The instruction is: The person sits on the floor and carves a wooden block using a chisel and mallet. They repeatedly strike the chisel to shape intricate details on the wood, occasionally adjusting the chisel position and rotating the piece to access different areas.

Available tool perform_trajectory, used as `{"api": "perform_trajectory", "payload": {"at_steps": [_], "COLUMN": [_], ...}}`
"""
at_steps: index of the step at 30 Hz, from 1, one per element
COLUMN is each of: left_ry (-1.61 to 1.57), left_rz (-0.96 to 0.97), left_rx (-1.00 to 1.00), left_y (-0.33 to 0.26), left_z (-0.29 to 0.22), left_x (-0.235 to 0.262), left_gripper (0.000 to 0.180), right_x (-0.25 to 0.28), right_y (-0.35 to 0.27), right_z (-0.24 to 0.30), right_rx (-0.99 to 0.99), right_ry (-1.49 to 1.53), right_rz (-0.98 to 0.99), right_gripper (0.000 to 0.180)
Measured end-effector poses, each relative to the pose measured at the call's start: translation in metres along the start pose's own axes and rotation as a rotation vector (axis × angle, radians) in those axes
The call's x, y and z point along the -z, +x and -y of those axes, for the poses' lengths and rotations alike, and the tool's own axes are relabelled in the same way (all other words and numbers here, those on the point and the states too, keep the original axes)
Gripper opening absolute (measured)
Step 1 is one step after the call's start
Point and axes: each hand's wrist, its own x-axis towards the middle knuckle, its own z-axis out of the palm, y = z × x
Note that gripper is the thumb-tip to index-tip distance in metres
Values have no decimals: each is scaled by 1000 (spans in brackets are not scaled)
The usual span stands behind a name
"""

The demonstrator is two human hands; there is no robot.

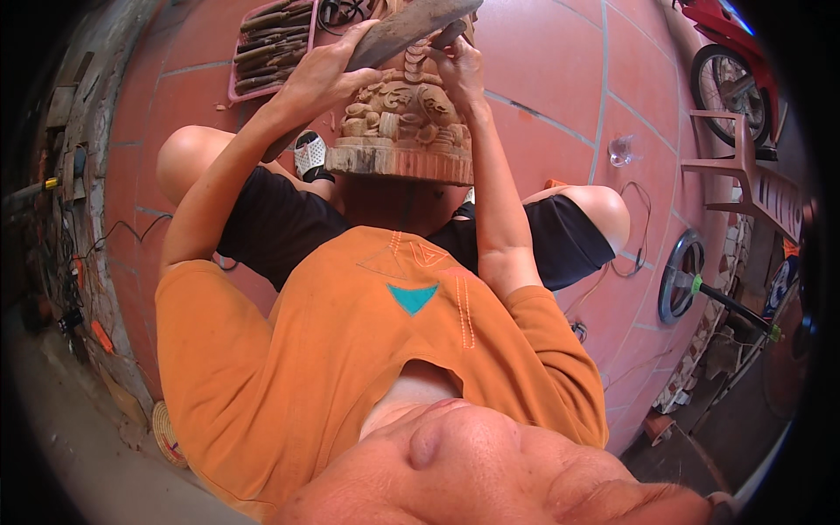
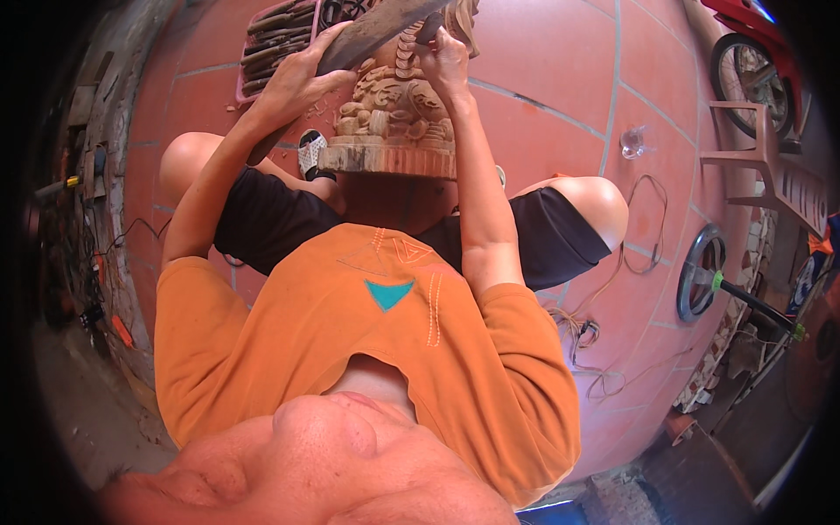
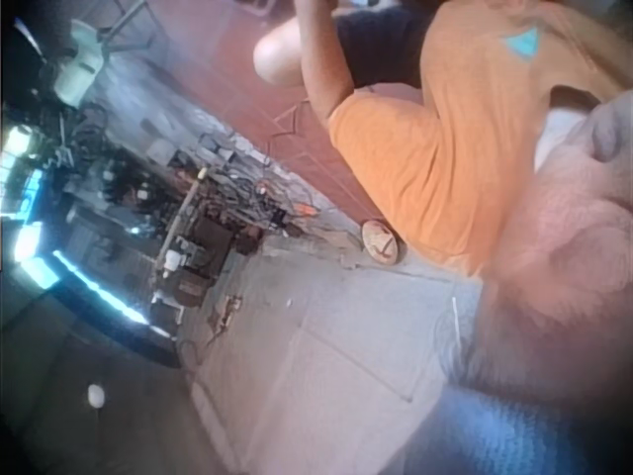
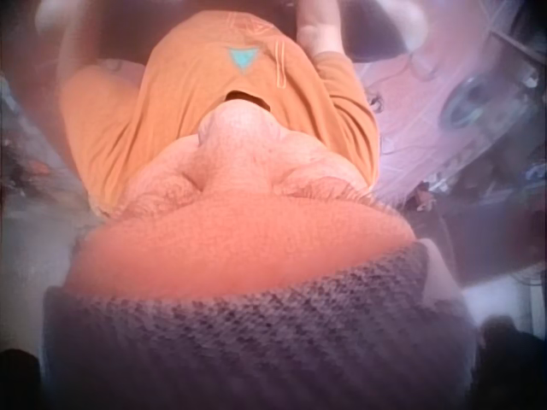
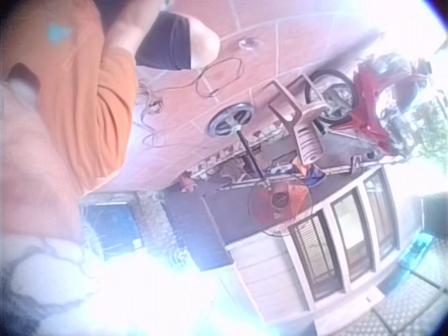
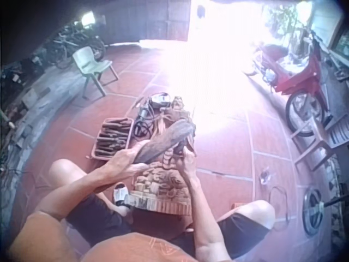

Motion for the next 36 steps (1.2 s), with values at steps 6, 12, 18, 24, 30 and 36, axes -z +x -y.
{"api": "perform_trajectory", "payload": {"at_steps": [6,12,18,24,30,36], "left_ry": [4,-8,-61,-35,-34,-137], "left_rz": [-17,-47,-72,-42,-29,39], "left_rx": [-13,-19,-7,12,-1,202], "left_y": [-6,-5,-7,-7,-6,-3], "left_z": [2,-5,-5,-9,-1,-34], "left_x": [1,5,7,6,1,22], "left_gripper": [75,74,74,75,74,75], "right_x": [-1,-7,-13,-19,-18,-17], "right_y": [-1,1,0,-2,-2,-1], "right_z": [15,10,12,9,17,13], "right_rx": [70,137,146,194,151,163], "right_ry": [13,-10,-11,-94,-122,-73], "right_rz": [-8,1,17,9,10,-11], "right_gripper": [20,19,23,23,22,21]}}
